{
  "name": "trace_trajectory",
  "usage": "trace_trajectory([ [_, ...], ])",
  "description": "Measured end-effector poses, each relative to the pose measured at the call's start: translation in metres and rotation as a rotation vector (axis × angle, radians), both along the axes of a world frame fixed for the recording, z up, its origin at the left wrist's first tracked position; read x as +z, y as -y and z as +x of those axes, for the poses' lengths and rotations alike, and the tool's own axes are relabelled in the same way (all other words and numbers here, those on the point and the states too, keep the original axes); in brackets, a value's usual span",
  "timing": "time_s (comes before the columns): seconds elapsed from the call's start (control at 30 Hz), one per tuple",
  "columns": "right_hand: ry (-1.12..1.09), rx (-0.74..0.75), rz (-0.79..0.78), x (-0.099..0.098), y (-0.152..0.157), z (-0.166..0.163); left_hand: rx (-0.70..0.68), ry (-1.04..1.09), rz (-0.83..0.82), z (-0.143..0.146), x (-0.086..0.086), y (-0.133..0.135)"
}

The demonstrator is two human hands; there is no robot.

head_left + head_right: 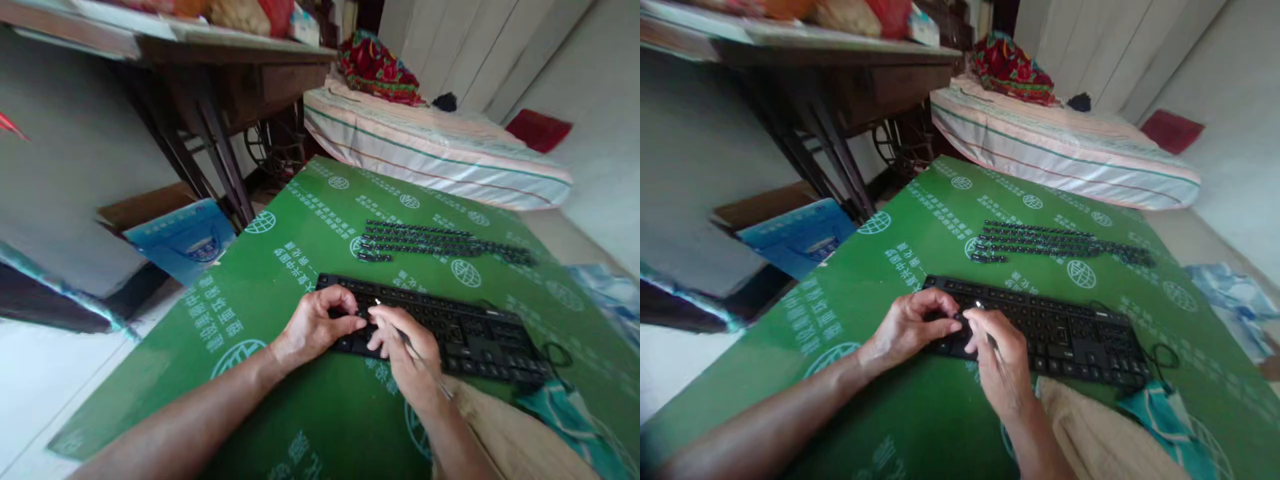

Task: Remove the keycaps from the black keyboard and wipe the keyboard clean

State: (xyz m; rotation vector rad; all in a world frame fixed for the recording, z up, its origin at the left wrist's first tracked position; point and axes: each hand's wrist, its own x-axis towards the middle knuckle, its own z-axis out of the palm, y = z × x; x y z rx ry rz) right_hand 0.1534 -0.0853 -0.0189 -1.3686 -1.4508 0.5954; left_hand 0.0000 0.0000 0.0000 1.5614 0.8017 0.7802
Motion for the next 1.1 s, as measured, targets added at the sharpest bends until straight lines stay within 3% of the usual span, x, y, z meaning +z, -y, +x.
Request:
trace_trajectory([
  [0.27, 0.236, 0.023, 0.179, 0.011, 0.000, 0.000, -0.062, 0.085, -0.005, -0.002, -0.004, -0.001],
  [0.53, 0.407, 0.092, 0.202, 0.009, -0.001, 0.004, -0.135, 0.081, -0.059, -0.004, 0.001, 0.000],
  [0.8, 0.434, 0.078, 0.173, 0.013, 0.000, 0.009, -0.163, 0.057, -0.087, -0.004, 0.007, 0.000],
  [1.1, 0.575, -0.136, 0.170, 0.006, -0.050, 0.084, -0.098, -0.077, 0.030, -0.007, 0.004, -0.006],
])
